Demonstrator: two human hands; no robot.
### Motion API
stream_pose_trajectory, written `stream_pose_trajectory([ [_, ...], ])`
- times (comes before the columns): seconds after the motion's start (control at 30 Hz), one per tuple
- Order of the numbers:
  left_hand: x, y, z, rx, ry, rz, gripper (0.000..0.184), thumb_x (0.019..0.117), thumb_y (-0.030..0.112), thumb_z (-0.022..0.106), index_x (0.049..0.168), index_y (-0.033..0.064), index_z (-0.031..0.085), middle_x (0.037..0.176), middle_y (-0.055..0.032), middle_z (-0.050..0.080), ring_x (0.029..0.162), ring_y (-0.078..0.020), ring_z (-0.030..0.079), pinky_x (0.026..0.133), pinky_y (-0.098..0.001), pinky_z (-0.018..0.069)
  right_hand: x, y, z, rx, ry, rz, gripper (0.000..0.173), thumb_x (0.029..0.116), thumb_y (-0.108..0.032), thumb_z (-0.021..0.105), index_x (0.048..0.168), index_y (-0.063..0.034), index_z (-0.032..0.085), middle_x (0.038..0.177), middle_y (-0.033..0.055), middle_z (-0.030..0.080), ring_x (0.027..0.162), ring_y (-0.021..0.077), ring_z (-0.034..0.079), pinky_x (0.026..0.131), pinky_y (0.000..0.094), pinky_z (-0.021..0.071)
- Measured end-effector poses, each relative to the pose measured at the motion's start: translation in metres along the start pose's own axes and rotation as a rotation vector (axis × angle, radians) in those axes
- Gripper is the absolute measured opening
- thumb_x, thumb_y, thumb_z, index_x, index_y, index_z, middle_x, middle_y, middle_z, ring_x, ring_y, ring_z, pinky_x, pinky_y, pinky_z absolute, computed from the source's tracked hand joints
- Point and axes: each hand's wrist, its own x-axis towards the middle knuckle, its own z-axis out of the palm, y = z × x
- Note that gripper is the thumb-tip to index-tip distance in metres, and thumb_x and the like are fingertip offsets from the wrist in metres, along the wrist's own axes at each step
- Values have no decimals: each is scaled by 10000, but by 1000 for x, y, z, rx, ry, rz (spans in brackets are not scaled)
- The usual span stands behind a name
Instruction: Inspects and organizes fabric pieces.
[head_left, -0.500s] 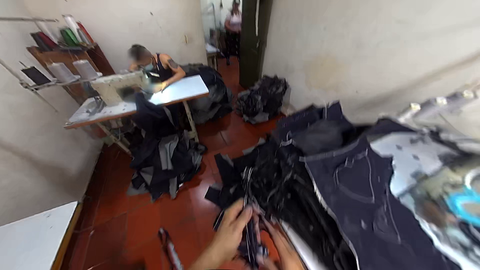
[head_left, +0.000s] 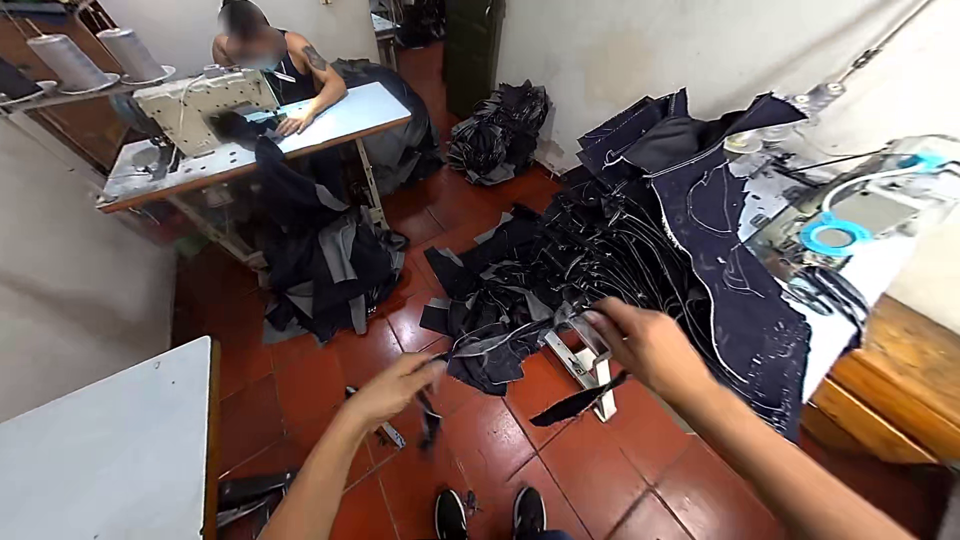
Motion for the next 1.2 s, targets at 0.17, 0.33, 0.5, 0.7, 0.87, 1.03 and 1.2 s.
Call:
stream_pose_trajectory([
  [0.17, -40, 14, -18, -698, 263, 465, 429, 993, 466, 601, 1084, 75, 750, 1350, -145, 663, 1297, -269, 601, 1096, -411, 480, -26, -16, -9, -106, -129, -231, 673, 1022, -652, 377, 794, -76, 638, 630, 76, 588, 549, 258, 629, 462, 450, 514],
  [0.33, -66, 63, -43, -1193, 42, 643, 316, 1069, 346, 477, 865, 194, 664, 735, 76, 611, 662, -44, 609, 651, -204, 528, -61, -118, 3, 17, -233, -267, 850, 925, -843, 275, 894, -40, 550, 649, 87, 540, 510, 245, 568, 420, 409, 453],
  [0.5, -61, 88, 24, -678, 141, 154, 270, 1060, 174, 356, 887, 122, 556, 600, 72, 494, 470, -3, 427, 442, -167, 368, -82, -188, -21, 367, -533, -304, 502, 1007, -515, 575, 835, -48, 639, 730, 142, 646, 642, 315, 671, 551, 490, 540],
  [0.7, -53, -59, -27, -655, 496, -199, 379, 1129, 330, 315, 868, 114, 484, 586, 48, 438, 435, -46, 405, 446, -199, 413, -146, 0, 36, 45, -296, -196, 638, 1079, -487, 313, 728, -41, 604, 581, 140, 579, 504, 331, 621, 432, 515, 471],
  [0.87, -57, -86, -81, -216, 260, -204, 350, 1102, 270, 431, 1207, -3, 623, 926, -60, 701, 795, -123, 677, 761, -319, 587, -138, -18, 25, 194, -413, 236, 650, 1073, -501, 310, 771, -23, 631, 587, 113, 550, 559, 290, 595, 547, 516, 483],
  [1.03, -85, -93, -135, 485, -70, -284, 401, 1081, 367, 458, 931, 35, 627, 700, -15, 474, 610, -122, 461, 619, -332, 424, -185, 89, -36, -107, -557, 420, 449, 1047, -381, 529, 868, 15, 642, 704, 233, 636, 703, 464, 676, 620, 669, 510],
  [1.2, -73, -63, -143, 879, -10, -130, 396, 1086, 218, 499, 1023, -137, 665, 918, -332, 669, 910, -506, 660, 855, -688, 474, -186, 46, -86, -41, -800, 490, 486, 1089, -410, 453, 1089, 21, 677, 907, 265, 693, 918, 469, 691, 826, 659, 510],
])
